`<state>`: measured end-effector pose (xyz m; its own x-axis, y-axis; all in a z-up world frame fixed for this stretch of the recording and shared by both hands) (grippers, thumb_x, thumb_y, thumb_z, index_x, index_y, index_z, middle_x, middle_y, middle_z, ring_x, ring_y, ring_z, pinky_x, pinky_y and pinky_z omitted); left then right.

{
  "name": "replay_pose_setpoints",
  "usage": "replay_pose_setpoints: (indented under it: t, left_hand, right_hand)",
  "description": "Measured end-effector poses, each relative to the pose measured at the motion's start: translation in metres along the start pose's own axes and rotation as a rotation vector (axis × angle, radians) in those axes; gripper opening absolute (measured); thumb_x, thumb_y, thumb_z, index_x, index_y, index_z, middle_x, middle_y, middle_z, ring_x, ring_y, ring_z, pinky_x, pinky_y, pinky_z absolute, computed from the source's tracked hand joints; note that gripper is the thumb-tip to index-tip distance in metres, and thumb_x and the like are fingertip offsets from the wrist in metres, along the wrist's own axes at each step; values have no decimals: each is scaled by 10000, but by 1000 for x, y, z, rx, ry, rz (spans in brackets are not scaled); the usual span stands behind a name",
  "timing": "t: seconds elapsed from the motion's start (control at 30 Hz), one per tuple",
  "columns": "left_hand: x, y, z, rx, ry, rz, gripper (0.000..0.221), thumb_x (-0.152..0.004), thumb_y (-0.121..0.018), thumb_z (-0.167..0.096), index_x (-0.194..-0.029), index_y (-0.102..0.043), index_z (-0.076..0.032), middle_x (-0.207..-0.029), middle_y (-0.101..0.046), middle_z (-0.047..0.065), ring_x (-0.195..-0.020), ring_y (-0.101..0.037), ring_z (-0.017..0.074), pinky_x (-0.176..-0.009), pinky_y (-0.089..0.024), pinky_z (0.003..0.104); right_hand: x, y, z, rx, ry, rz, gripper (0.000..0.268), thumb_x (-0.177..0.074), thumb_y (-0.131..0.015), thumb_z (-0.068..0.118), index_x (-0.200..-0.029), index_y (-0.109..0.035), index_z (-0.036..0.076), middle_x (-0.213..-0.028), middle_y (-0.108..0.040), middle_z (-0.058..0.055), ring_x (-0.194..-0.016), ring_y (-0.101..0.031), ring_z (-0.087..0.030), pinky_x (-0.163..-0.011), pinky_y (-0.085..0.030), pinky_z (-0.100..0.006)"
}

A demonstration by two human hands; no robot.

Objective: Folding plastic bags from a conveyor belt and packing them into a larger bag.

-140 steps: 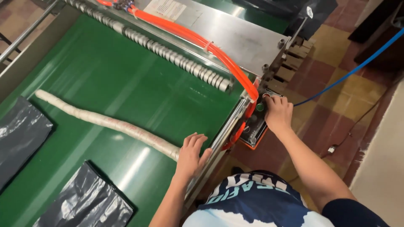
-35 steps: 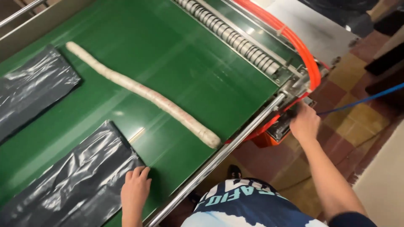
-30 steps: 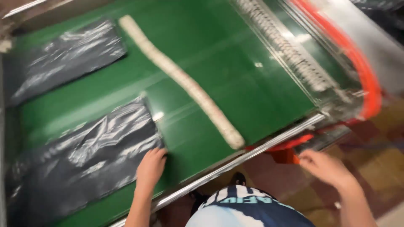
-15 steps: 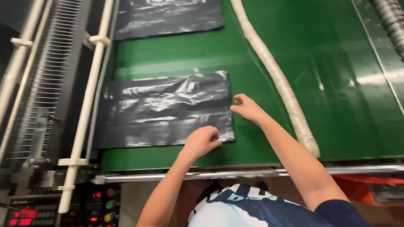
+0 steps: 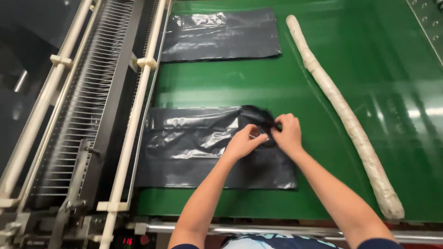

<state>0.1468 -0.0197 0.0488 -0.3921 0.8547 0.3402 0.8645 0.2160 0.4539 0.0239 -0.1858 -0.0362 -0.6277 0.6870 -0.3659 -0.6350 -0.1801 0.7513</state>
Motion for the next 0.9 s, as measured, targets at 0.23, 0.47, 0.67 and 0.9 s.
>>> replay_pose_setpoints:
  t: [0.23, 0.47, 0.67, 0.9]
  left_hand:
    - [-53, -19, 29, 571, 267, -62, 655, -924, -683, -480, -1397, -530, -55, -1370, -576, 203, -1270, -563, 354, -924, -577, 472]
    - [-48, -18, 50, 779, 358, -56, 715, -913, -746, -367, -1467, -463, -14, -1368, -551, 238, -1277, -553, 366, -954, -560, 466]
    - [-73, -41, 109, 875, 243, -36, 600, -815, -859, -187, -1333, -598, -31, -1116, -666, 135, -1076, -655, 261, -852, -601, 407]
    - [-74, -39, 112, 837, 215, -101, 439, -725, -912, -153, -1111, -719, -71, -887, -705, 83, -851, -674, 159, -709, -622, 311]
  right_hand:
    - [31, 13, 37, -108, 168, 253, 404, -685, -841, 211, -987, -586, 129, -1208, -631, -53, -1144, -602, -281, -963, -500, -403]
    - [6, 12, 32, -164, 84, 231, 540, -747, -832, 362, -1192, -606, 158, -1043, -665, -5, -946, -675, -173, -791, -575, -274]
    - [-6, 3, 25, -91, 175, 159, 130, -834, -771, 276, -869, -648, 251, -807, -642, 117, -802, -649, -102, -758, -534, -234]
    - [-8, 1, 32, -52, 355, 161, 149, -830, -759, 255, -787, -618, 233, -828, -626, 119, -826, -616, -126, -742, -524, -247]
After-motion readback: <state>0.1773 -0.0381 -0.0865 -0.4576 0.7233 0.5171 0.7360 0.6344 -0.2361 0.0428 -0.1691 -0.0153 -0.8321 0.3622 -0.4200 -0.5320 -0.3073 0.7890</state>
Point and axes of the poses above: each hand's wrist, its own x-axis away from the middle knuckle, its own y-axis out of the back of the hand, z = x × y, the point moved 2 cm from there along -x, towards the middle knuckle
